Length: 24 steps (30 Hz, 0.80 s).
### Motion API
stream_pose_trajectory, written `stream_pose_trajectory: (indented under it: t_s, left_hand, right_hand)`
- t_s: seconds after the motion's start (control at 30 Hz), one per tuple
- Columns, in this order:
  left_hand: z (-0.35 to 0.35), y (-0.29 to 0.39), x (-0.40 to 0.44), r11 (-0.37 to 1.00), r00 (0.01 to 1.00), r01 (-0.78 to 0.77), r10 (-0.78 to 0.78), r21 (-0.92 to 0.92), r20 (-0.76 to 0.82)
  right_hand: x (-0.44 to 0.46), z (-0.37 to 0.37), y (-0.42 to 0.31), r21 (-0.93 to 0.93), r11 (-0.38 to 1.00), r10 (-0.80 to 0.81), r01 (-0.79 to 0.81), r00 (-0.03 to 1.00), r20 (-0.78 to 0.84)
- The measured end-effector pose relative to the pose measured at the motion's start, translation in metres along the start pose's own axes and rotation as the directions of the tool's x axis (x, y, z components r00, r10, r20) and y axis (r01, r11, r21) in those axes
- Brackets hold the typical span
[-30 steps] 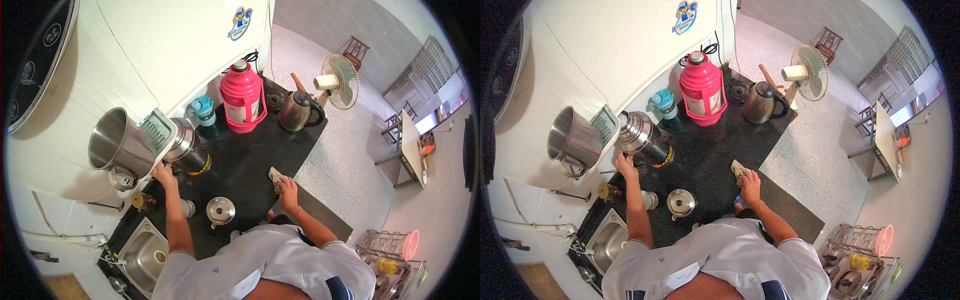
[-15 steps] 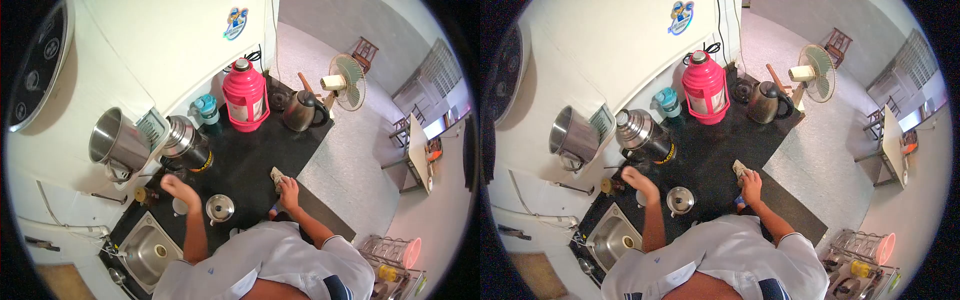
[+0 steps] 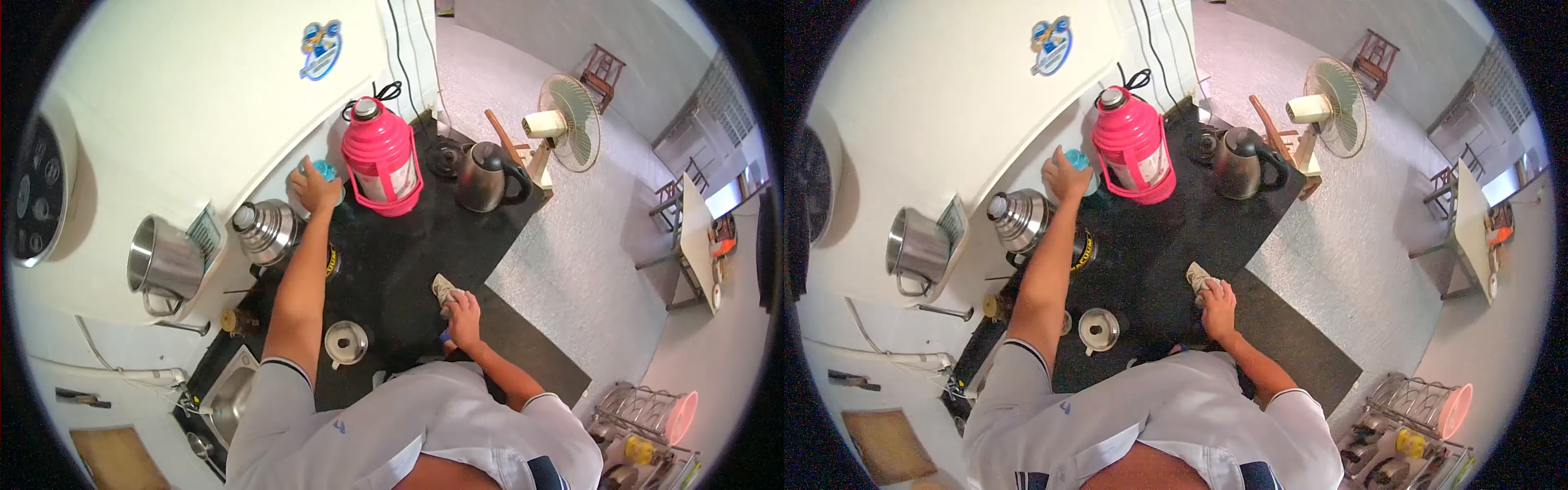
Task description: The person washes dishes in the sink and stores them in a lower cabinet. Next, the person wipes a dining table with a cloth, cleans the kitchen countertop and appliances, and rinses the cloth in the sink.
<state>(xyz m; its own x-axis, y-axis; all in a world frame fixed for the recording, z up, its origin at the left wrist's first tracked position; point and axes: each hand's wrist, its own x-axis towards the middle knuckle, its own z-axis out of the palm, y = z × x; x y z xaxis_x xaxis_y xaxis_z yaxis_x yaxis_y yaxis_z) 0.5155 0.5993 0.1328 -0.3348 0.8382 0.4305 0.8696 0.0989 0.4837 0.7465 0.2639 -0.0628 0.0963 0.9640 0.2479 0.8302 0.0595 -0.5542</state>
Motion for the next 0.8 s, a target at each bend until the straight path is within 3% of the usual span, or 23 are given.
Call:
stream_pose_trajectory:
  t_s: [0.07, 0.2, 0.37, 0.43, 0.8]
  left_hand:
    - [-0.003, 0.002, 0.01, 0.976, 0.959, 0.013, -0.073, 0.215, 0.275]
    - [-0.016, 0.007, 0.026, 0.93, 0.923, -0.084, -0.062, 0.358, 0.379]
    - [-0.014, 0.002, 0.035, 0.925, 0.89, -0.197, 0.029, 0.326, 0.455]
    - [-0.015, 0.004, 0.038, 0.917, 0.81, -0.262, 0.039, 0.302, 0.585]
    - [-0.055, 0.013, -0.024, 0.898, 0.748, -0.282, -0.015, 0.337, 0.664]
  right_hand:
    - [-0.001, -0.001, -0.001, 0.005, 1.0, 0.009, -0.009, 1.0, -0.009]
    - [0.0, -0.007, -0.006, 0.015, 1.0, 0.011, -0.011, 1.0, -0.011]
    - [0.002, -0.009, -0.008, 0.012, 1.0, 0.028, -0.028, 1.0, 0.003]
    - [0.003, -0.009, -0.008, 0.006, 1.0, 0.023, -0.023, 1.0, 0.014]
    - [0.004, -0.01, -0.008, -0.009, 1.0, 0.003, -0.003, 1.0, 0.006]
